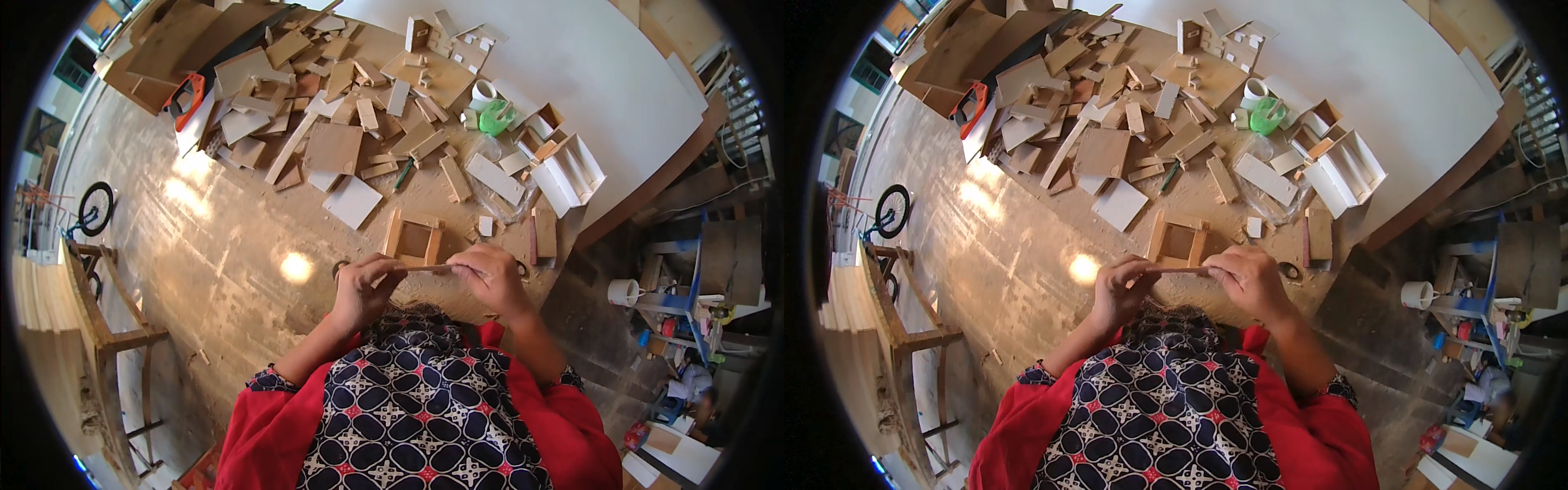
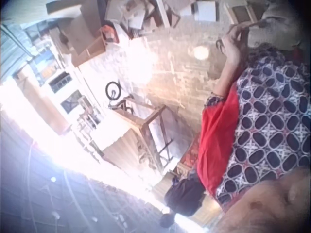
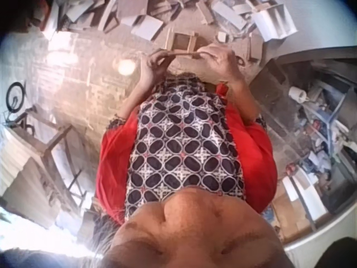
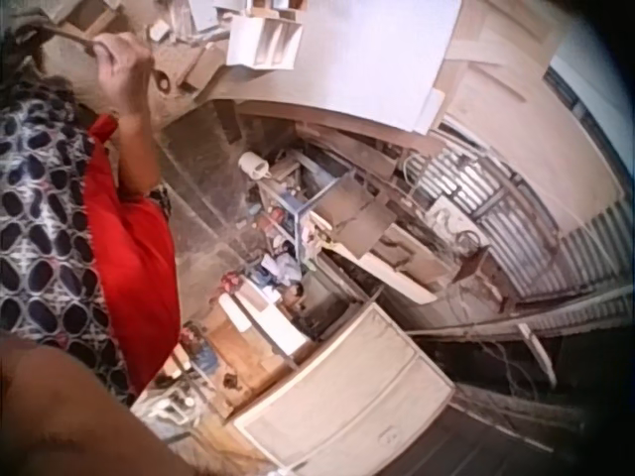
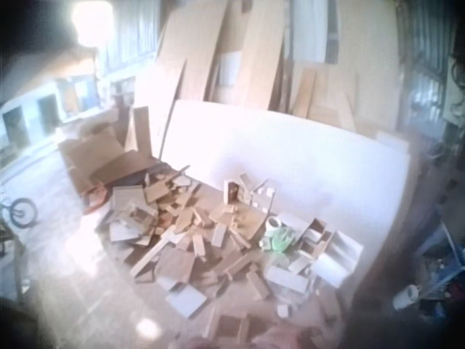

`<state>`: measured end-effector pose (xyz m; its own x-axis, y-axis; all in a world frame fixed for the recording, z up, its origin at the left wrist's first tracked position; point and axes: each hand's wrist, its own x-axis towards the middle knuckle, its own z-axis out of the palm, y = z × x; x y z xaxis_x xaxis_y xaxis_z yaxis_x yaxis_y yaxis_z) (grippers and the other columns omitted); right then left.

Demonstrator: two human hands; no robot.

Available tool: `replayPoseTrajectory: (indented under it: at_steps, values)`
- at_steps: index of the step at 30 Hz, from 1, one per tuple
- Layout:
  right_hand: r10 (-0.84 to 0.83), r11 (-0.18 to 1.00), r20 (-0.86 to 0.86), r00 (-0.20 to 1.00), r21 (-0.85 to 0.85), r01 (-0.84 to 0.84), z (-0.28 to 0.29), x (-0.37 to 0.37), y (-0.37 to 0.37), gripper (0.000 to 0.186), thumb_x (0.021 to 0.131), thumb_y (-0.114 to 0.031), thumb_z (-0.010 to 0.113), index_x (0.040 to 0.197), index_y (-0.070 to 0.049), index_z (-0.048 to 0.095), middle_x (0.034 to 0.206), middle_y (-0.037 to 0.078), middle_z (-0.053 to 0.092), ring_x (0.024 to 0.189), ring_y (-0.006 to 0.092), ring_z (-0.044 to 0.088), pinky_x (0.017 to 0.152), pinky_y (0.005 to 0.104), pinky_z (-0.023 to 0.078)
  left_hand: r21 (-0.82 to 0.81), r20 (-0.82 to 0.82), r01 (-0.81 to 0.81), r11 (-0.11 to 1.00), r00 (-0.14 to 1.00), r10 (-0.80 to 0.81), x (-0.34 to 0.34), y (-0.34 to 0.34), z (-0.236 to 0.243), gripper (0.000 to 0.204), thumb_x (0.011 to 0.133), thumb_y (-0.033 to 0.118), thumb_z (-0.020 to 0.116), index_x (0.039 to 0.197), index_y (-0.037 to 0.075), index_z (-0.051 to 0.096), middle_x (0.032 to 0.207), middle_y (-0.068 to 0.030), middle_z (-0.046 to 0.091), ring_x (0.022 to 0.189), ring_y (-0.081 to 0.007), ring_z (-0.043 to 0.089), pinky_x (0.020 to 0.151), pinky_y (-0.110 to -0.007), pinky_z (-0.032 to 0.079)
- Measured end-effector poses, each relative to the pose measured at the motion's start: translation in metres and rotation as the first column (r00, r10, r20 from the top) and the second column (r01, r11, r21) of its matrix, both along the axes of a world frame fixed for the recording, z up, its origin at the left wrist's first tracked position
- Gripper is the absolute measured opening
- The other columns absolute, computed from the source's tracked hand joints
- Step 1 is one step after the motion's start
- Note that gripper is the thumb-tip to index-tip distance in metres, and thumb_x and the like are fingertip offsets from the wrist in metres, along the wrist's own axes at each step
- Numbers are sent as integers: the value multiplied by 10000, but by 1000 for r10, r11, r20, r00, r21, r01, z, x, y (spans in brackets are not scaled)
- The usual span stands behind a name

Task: The person cuts small wooden pieces with shears, applies glue with a brush, and assembles parts to build a miniature house model on a workbench.

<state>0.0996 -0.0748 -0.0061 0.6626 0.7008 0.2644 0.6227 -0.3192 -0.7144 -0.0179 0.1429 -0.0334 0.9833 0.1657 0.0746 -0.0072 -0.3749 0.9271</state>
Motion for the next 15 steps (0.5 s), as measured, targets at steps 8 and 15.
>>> replayPoseTrajectory:
  at_steps: [8,15]
  values:
    - [-220,960,-487,845,-263,98,-19,0,4,153,780,-155,706,849,-19,708,686,91,669,586,113,596,569,271,458,-102,-250,-208,973,952,177,-8,4,-30,134,857,77,631,859,-51,668,709,-49,644,637,-71,560,582,-238,457]
    - [-203,962,-495,845,-260,79,-44,15,11,168,765,-180,726,834,-26,716,668,67,663,577,94,581,553,258,448,-2,-159,-274,962,950,270,-8,8,-29,112,826,76,648,851,-31,669,715,-137,628,608,-190,617,580,-295,476]
